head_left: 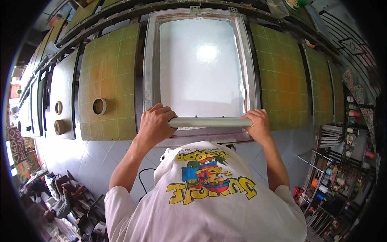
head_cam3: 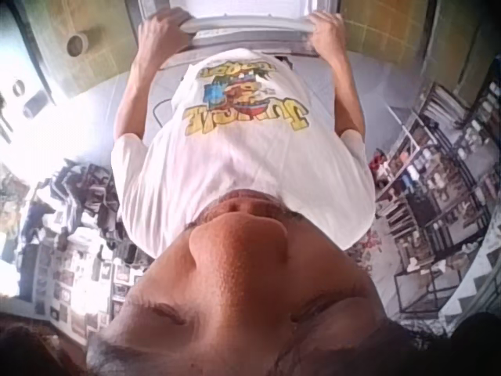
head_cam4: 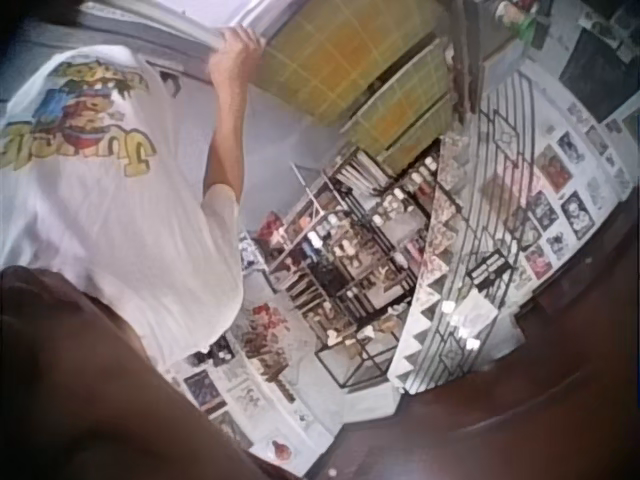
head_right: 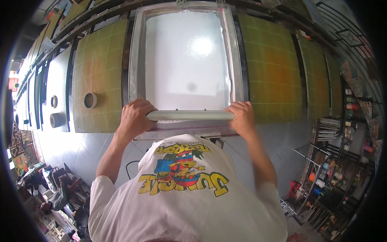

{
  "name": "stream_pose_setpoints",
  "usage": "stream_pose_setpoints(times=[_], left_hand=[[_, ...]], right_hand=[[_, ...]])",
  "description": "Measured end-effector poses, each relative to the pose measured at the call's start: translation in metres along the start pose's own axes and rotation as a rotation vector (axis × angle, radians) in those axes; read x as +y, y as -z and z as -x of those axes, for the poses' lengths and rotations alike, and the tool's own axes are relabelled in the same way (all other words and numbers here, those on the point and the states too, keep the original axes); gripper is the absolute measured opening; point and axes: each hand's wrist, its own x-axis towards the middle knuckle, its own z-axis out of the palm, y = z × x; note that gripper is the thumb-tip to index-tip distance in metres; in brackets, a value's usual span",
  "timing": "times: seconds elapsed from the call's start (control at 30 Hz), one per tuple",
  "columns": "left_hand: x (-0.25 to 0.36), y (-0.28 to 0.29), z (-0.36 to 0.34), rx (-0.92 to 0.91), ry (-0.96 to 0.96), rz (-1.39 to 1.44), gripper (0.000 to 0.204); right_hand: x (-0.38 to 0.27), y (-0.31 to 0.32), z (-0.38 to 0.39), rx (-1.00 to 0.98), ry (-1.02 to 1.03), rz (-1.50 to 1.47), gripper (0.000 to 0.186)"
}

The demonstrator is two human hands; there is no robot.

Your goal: The person prepares a screen-printing frame with white ink using a spatula, aligns it over a red shirt, and uses a squeegee to print a design onto the garment before drying it with a heat gun.

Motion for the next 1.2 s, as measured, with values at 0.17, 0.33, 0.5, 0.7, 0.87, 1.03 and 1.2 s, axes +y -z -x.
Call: stream_pose_setpoints(times=[0.17,0.33,0.5,0.7,0.87,1.03,1.2], left_hand=[[0.006,-0.011,0.046,0.062,-0.037,-0.021,0.024],[0.015,-0.048,0.096,0.154,0.036,0.006,0.038],[0.008,-0.063,0.109,0.127,0.045,0.013,0.048],[-0.011,-0.095,0.094,0.308,-0.007,-0.118,0.039],[-0.052,-0.087,0.024,0.308,-0.039,-0.126,0.052],[-0.104,-0.075,-0.066,0.355,-0.118,-0.142,0.057],[-0.146,-0.061,-0.162,0.399,-0.131,-0.175,0.054]], right_hand=[[-0.025,0.005,0.032,0.064,0.084,0.112,0.021],[-0.052,-0.007,0.061,0.160,0.077,0.191,0.021],[-0.040,-0.033,0.071,0.186,0.082,0.196,0.022],[-0.023,-0.063,0.049,0.311,0.030,0.229,0.017],[0.008,-0.065,-0.021,0.316,0.028,0.230,0.021],[0.042,-0.062,-0.115,0.372,0.089,0.216,0.018],[0.080,-0.058,-0.214,0.471,0.169,0.246,0.014]])
